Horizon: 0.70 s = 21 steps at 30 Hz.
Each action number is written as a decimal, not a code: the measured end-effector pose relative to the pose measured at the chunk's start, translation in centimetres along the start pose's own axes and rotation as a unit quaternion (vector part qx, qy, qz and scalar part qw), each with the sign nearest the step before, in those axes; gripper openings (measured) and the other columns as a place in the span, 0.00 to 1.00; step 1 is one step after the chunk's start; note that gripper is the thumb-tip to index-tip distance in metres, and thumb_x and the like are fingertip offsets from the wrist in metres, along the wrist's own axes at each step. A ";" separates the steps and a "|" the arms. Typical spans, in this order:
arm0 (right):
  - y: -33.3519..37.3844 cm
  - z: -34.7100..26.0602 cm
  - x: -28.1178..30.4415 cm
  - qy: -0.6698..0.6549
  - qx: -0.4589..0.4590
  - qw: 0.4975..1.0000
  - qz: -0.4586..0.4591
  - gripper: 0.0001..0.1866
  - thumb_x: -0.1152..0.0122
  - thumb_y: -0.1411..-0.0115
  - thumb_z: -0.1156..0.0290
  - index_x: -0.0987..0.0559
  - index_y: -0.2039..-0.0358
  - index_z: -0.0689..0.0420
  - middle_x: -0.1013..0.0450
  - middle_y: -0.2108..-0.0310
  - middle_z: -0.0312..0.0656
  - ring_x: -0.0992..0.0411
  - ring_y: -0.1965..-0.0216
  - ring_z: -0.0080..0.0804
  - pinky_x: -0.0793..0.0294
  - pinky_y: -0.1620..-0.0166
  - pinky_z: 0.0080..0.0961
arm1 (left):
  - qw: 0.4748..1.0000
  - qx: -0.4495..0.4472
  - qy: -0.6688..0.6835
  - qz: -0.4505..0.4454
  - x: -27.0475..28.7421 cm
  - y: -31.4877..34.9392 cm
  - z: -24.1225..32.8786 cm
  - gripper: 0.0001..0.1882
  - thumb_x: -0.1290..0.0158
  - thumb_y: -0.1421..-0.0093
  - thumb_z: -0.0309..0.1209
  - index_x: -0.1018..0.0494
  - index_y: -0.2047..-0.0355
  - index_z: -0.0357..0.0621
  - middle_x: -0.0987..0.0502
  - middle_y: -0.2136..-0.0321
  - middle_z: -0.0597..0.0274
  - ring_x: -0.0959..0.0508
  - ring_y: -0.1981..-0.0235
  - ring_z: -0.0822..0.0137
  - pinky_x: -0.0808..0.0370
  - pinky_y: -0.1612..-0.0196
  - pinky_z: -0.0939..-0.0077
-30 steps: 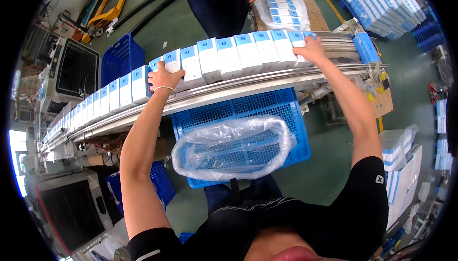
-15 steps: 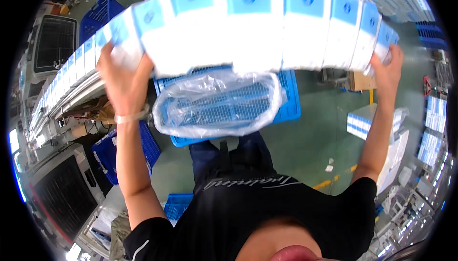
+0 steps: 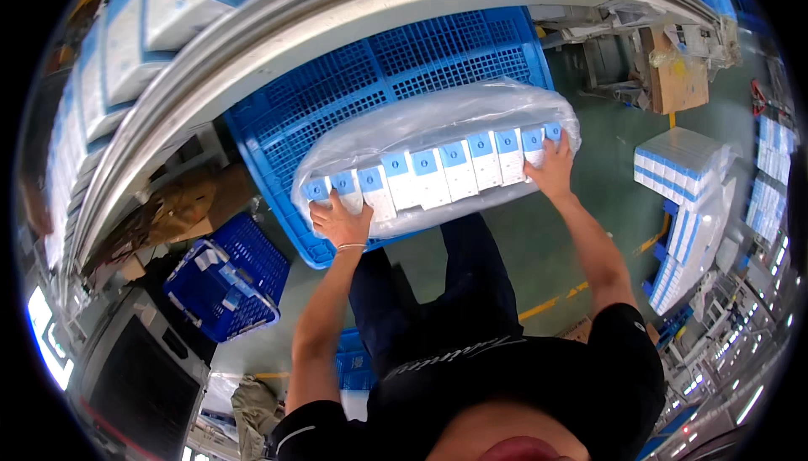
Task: The person packs small blue and white boxes into a plastic-lined blue crate, arranging them in neat rows, then picks up a large clear plastic bag from the floor and walks back to the assembly line.
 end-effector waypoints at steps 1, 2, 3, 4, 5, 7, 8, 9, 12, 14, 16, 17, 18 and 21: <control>-0.2 0.9 0.9 0.002 -0.002 0.999 -0.039 0.40 0.32 0.59 0.50 0.33 0.49 0.61 0.53 0.41 0.72 0.47 0.44 0.71 0.44 0.44 0.55 | 1.000 -0.020 -0.014 0.019 -1.4 0.1 -0.4 0.47 0.37 0.63 0.51 0.39 0.44 0.46 0.42 0.48 0.28 0.41 0.46 0.34 0.43 0.45 0.44; -0.7 0.5 0.2 0.008 0.008 0.999 -0.047 0.40 0.32 0.58 0.51 0.33 0.48 0.61 0.55 0.40 0.72 0.47 0.44 0.70 0.44 0.44 0.55 | 0.999 -0.043 0.015 0.009 -2.6 -0.3 -1.9 0.46 0.38 0.62 0.52 0.39 0.44 0.45 0.43 0.48 0.26 0.41 0.46 0.33 0.43 0.45 0.43; 0.0 0.3 0.0 0.020 0.006 0.998 -0.057 0.40 0.32 0.58 0.51 0.34 0.47 0.60 0.56 0.40 0.71 0.47 0.44 0.70 0.44 0.45 0.56 | 0.996 -0.076 0.046 -0.007 -2.2 -0.7 -2.6 0.45 0.38 0.60 0.53 0.39 0.44 0.44 0.44 0.48 0.24 0.42 0.46 0.32 0.43 0.46 0.42; 0.6 0.9 -0.5 0.021 0.006 0.998 -0.063 0.39 0.34 0.54 0.52 0.35 0.46 0.59 0.58 0.39 0.71 0.48 0.42 0.69 0.44 0.44 0.55 | 0.988 -0.116 0.094 -0.039 -2.2 -1.2 -3.9 0.43 0.39 0.57 0.50 0.40 0.44 0.43 0.44 0.47 0.26 0.42 0.45 0.34 0.43 0.45 0.44; 0.5 1.4 -0.5 -0.002 0.016 0.997 -0.077 0.39 0.35 0.53 0.53 0.36 0.45 0.59 0.59 0.38 0.71 0.49 0.41 0.68 0.45 0.44 0.55 | 0.977 -0.150 0.138 -0.065 -2.0 -1.7 -5.6 0.41 0.39 0.53 0.47 0.42 0.43 0.41 0.44 0.46 0.28 0.42 0.44 0.35 0.43 0.44 0.47; 1.0 2.1 0.1 -0.049 0.033 0.993 -0.104 0.38 0.36 0.50 0.54 0.37 0.42 0.58 0.62 0.37 0.70 0.51 0.40 0.67 0.45 0.43 0.56 | 0.944 -0.156 0.268 -0.114 -0.4 -3.4 -7.2 0.37 0.41 0.48 0.41 0.43 0.42 0.40 0.38 0.47 0.36 0.35 0.47 0.41 0.38 0.45 0.55; 1.0 1.8 0.7 0.017 0.037 0.988 -0.147 0.36 0.39 0.47 0.56 0.39 0.40 0.55 0.58 0.37 0.68 0.48 0.40 0.63 0.43 0.43 0.54 | 0.935 -0.115 0.308 -0.134 0.1 -3.7 -8.4 0.36 0.43 0.47 0.38 0.44 0.42 0.39 0.34 0.49 0.40 0.32 0.51 0.43 0.36 0.46 0.57; 1.0 1.5 1.7 0.081 0.041 0.985 -0.149 0.36 0.40 0.46 0.56 0.39 0.40 0.54 0.56 0.37 0.67 0.46 0.41 0.62 0.42 0.43 0.53 | 0.922 -0.072 0.348 -0.153 0.5 -4.0 -9.2 0.34 0.44 0.45 0.35 0.45 0.41 0.39 0.30 0.51 0.43 0.28 0.55 0.45 0.33 0.48 0.60; 1.1 -0.3 4.5 0.176 0.029 0.976 -0.126 0.32 0.41 0.44 0.59 0.38 0.42 0.56 0.47 0.40 0.62 0.39 0.46 0.58 0.38 0.46 0.47 | 0.983 -0.176 0.030 -0.042 5.8 -5.8 -4.7 0.24 0.47 0.44 0.32 0.35 0.49 0.34 0.26 0.56 0.43 0.27 0.58 0.45 0.30 0.53 0.59; 0.9 2.3 5.1 0.058 -0.015 0.998 -0.007 0.31 0.40 0.45 0.59 0.37 0.42 0.54 0.44 0.42 0.60 0.36 0.48 0.55 0.35 0.48 0.44 | 0.963 -0.238 0.128 0.002 8.2 -4.4 3.7 0.23 0.48 0.45 0.32 0.34 0.50 0.34 0.28 0.53 0.45 0.28 0.55 0.48 0.32 0.51 0.59; 1.1 5.0 5.0 -0.035 -0.079 0.989 0.123 0.30 0.39 0.46 0.61 0.35 0.44 0.54 0.39 0.46 0.57 0.34 0.51 0.50 0.33 0.50 0.40 | 0.892 -0.368 0.254 -0.067 6.8 -0.5 15.8 0.24 0.48 0.45 0.32 0.35 0.48 0.36 0.31 0.50 0.48 0.32 0.50 0.50 0.36 0.46 0.59; 1.3 6.0 4.6 -0.069 -0.126 0.970 0.195 0.28 0.38 0.46 0.63 0.34 0.45 0.55 0.37 0.49 0.55 0.32 0.54 0.48 0.32 0.52 0.38 | 0.842 -0.435 0.295 -0.120 5.6 2.1 22.1 0.25 0.49 0.45 0.32 0.35 0.48 0.36 0.32 0.48 0.49 0.33 0.47 0.51 0.38 0.43 0.59; 1.8 7.1 4.1 -0.101 -0.171 0.944 0.265 0.27 0.38 0.46 0.64 0.32 0.46 0.56 0.34 0.51 0.53 0.31 0.56 0.45 0.31 0.53 0.35 | 0.793 -0.495 0.314 -0.166 4.4 4.7 27.5 0.25 0.49 0.45 0.31 0.36 0.47 0.37 0.34 0.46 0.51 0.35 0.44 0.53 0.40 0.41 0.60; 4.3 14.4 -3.7 -0.471 -0.355 0.806 0.053 0.20 0.39 0.45 0.68 0.29 0.53 0.61 0.27 0.63 0.44 0.30 0.65 0.32 0.30 0.58 0.26 | 0.699 -0.690 0.189 0.022 2.5 11.2 38.8 0.33 0.48 0.44 0.42 0.41 0.41 0.42 0.42 0.39 0.55 0.45 0.36 0.57 0.49 0.35 0.60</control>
Point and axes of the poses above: each hand's wrist, its own y-axis away from the middle knuckle, its own x-axis out of the back of the hand, z = x × y, the point moved 7 cm from there along -y, towards the middle knuckle
